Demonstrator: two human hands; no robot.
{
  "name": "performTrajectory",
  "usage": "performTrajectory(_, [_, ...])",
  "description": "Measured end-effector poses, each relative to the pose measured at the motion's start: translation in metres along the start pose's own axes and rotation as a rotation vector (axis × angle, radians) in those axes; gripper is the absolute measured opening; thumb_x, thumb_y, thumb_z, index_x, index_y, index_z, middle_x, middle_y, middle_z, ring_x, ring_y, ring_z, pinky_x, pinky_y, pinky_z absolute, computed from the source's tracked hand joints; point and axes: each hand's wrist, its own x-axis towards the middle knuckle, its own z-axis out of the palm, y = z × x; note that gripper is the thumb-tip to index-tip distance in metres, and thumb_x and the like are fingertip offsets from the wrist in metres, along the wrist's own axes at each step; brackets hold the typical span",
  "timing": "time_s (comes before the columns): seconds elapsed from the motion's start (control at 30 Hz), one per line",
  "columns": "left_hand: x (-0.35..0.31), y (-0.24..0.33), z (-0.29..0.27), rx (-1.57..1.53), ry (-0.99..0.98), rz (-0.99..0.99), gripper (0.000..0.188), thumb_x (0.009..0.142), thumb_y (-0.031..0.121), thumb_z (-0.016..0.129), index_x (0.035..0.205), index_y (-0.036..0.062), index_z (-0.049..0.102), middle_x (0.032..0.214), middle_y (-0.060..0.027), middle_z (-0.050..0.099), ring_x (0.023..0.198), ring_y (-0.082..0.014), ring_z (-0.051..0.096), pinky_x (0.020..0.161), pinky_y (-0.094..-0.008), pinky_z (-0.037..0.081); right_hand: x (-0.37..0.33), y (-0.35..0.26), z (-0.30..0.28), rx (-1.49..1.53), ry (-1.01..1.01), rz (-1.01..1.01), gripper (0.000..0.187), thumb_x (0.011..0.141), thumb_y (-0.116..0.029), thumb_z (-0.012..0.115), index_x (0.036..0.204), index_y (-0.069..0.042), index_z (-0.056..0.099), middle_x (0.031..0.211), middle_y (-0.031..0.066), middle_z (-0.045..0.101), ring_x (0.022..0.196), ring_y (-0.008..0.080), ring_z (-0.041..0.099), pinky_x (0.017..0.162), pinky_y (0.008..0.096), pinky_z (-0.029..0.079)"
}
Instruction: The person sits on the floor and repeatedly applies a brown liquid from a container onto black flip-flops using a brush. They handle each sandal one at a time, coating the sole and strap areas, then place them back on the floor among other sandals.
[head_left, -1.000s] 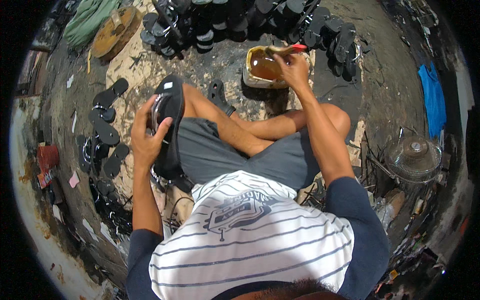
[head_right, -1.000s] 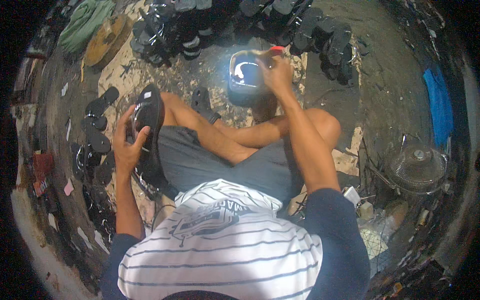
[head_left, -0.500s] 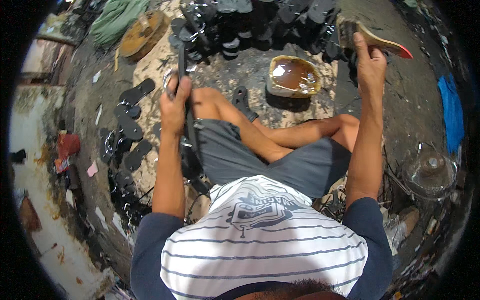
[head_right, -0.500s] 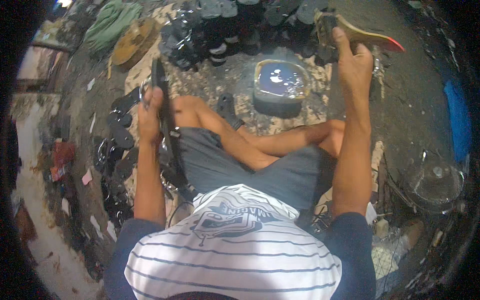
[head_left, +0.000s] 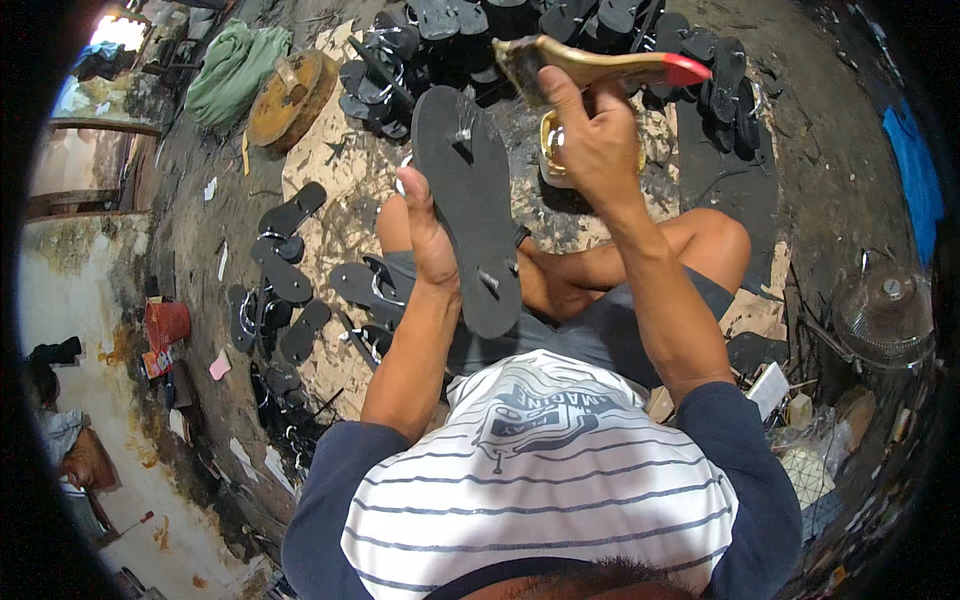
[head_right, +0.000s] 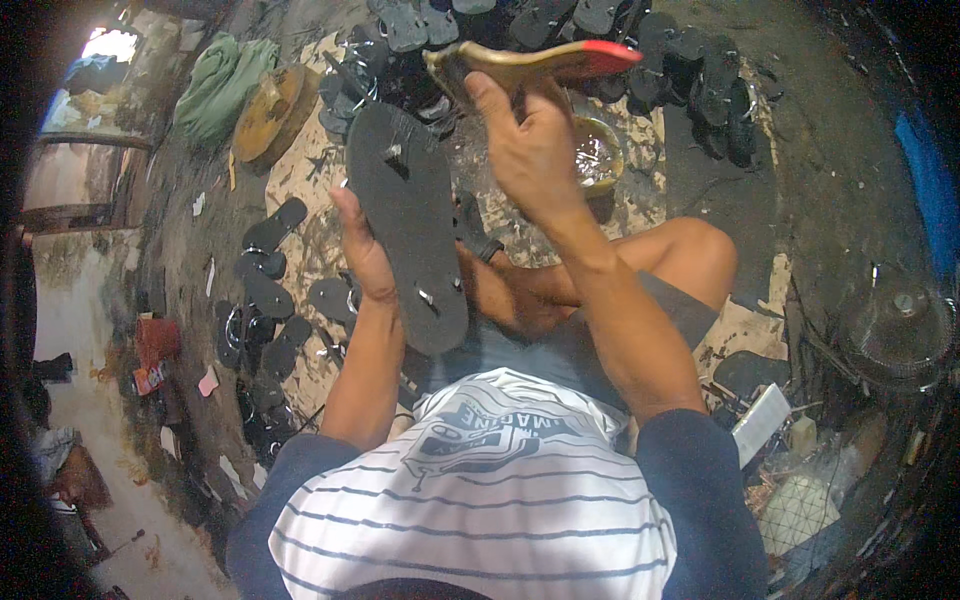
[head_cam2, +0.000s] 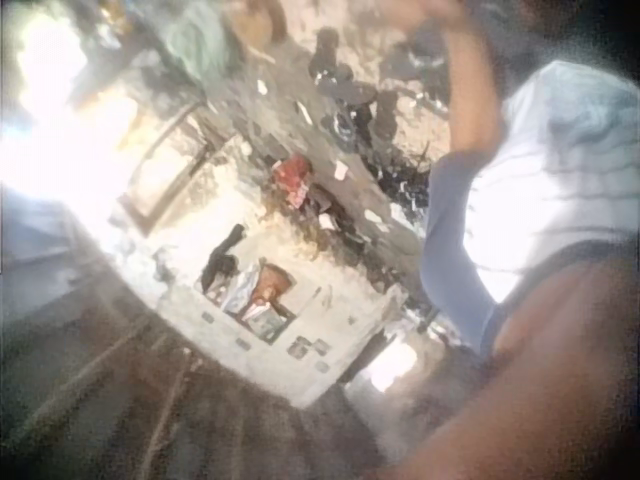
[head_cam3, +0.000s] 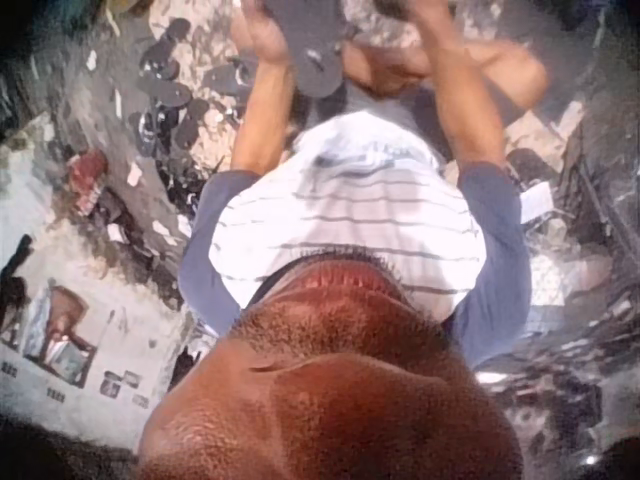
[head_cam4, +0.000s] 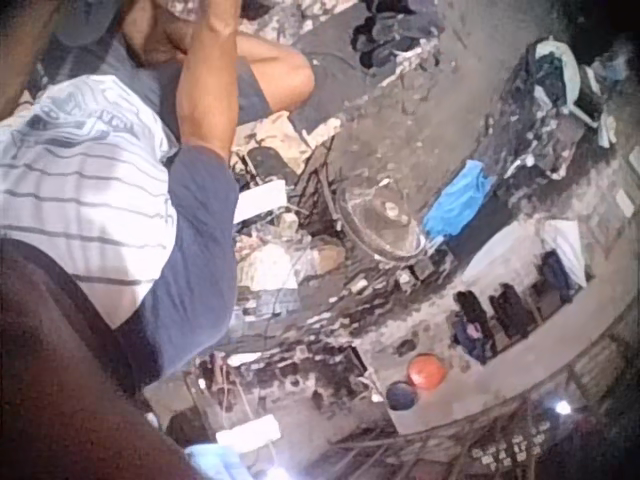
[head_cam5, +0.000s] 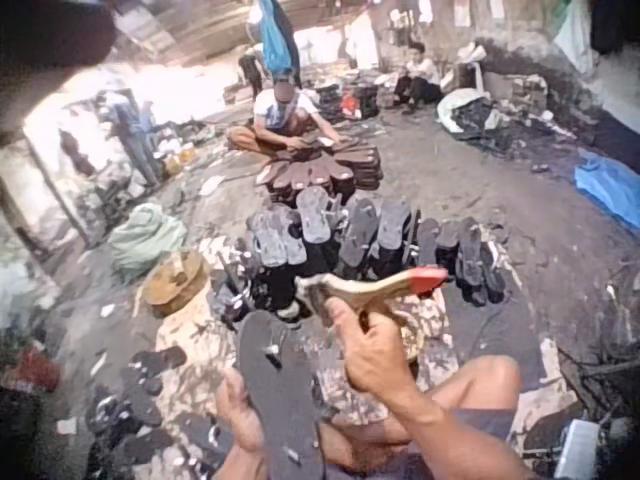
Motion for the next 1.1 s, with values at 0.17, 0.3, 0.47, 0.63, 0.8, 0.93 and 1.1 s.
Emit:
performTrajectory(0.17, [0.018,-0.008,0.033,0.124,0.187,0.104,0.084,0.093,0.072,0.041,0.142,0.003,0.044,0.136,-0.0108,0.054,0.122,-0.0223,0.053,0.107,-0.0371,0.042,-0.035,0.004,0.013,-0.339,-0.192,-0.172,0.027,0.092,-0.017,0.07,0.114,-0.002,0.066,0.103,0.0154,0.068,0.094,0.0273,0.067,0.086,0.035,0.05])
performTrajectory(0.3, [0.025,-0.015,0.017,0.148,0.075,0.062,0.081,0.096,0.069,0.037,0.141,0.0019,0.045,0.137,-0.0113,0.053,0.124,-0.0216,0.052,0.108,-0.0364,0.039,-0.028,0.027,0.007,-0.39,-0.18,-0.347,0.025,0.086,-0.018,0.071,0.107,-0.005,0.069,0.095,0.0152,0.064,0.088,0.0336,0.06,0.079,0.0428,0.046])
performTrajectory(0.47, [0.021,-0.023,0.011,0.025,0.102,-0.012,0.077,0.097,0.066,0.04,0.145,0.0061,0.042,0.136,-0.0066,0.055,0.124,-0.0201,0.053,0.107,-0.0353,0.041,-0.005,0.033,0.005,-0.493,-0.101,-0.41,0.028,0.093,-0.02,0.068,0.114,-0.001,0.065,0.101,0.0137,0.068,0.089,0.0242,0.065,0.08,0.0343,0.05])
performTrajectory(0.63, [0.028,-0.018,0.009,-0.038,0.054,-0.01,0.079,0.096,0.068,0.04,0.143,0.0057,0.043,0.135,-0.0065,0.055,0.121,-0.0215,0.055,0.106,-0.0365,0.043,-0.025,0.022,0.008,-0.418,-0.199,-0.249,0.032,0.096,-0.026,0.065,0.115,0.0,0.065,0.103,0.0114,0.069,0.093,0.0197,0.064,0.084,0.0322,0.049])
performTrajectory(0.8, [0.027,-0.028,0.001,0.017,0.112,-0.005,0.076,0.095,0.068,0.042,0.14,0.007,0.046,0.135,-0.0072,0.055,0.123,-0.0218,0.053,0.109,-0.0371,0.04,-0.009,0.039,-0.009,-0.354,-0.254,-0.147,0.034,0.097,-0.028,0.063,0.114,0.001,0.066,0.096,0.0066,0.068,0.086,0.0125,0.061,0.077,0.0273,0.048])
performTrajectory(0.93, [0.03,-0.026,0.013,-0.104,0.151,0.008,0.075,0.095,0.068,0.042,0.138,0.0063,0.049,0.126,-0.0061,0.059,0.113,-0.0175,0.058,0.097,-0.0319,0.049,-0.03,0.039,-0.003,-0.426,-0.175,-0.288,0.035,0.095,-0.03,0.065,0.11,0.002,0.066,0.1,0.015,0.07,0.089,0.0239,0.066,0.082,0.0366,0.049])
performTrajectory(1.1, [0.003,-0.037,-0.004,0.014,0.098,-0.189,0.077,0.095,0.069,0.041,0.136,0.0042,0.05,0.12,-0.0077,0.062,0.102,-0.0169,0.063,0.084,-0.0297,0.053,0.019,0.1,-0.059,-0.831,-0.264,0.111,0.042,0.093,-0.041,0.058,0.11,-0.004,0.069,0.112,0.0222,0.067,0.107,0.0431,0.058,0.093,0.05,0.045])
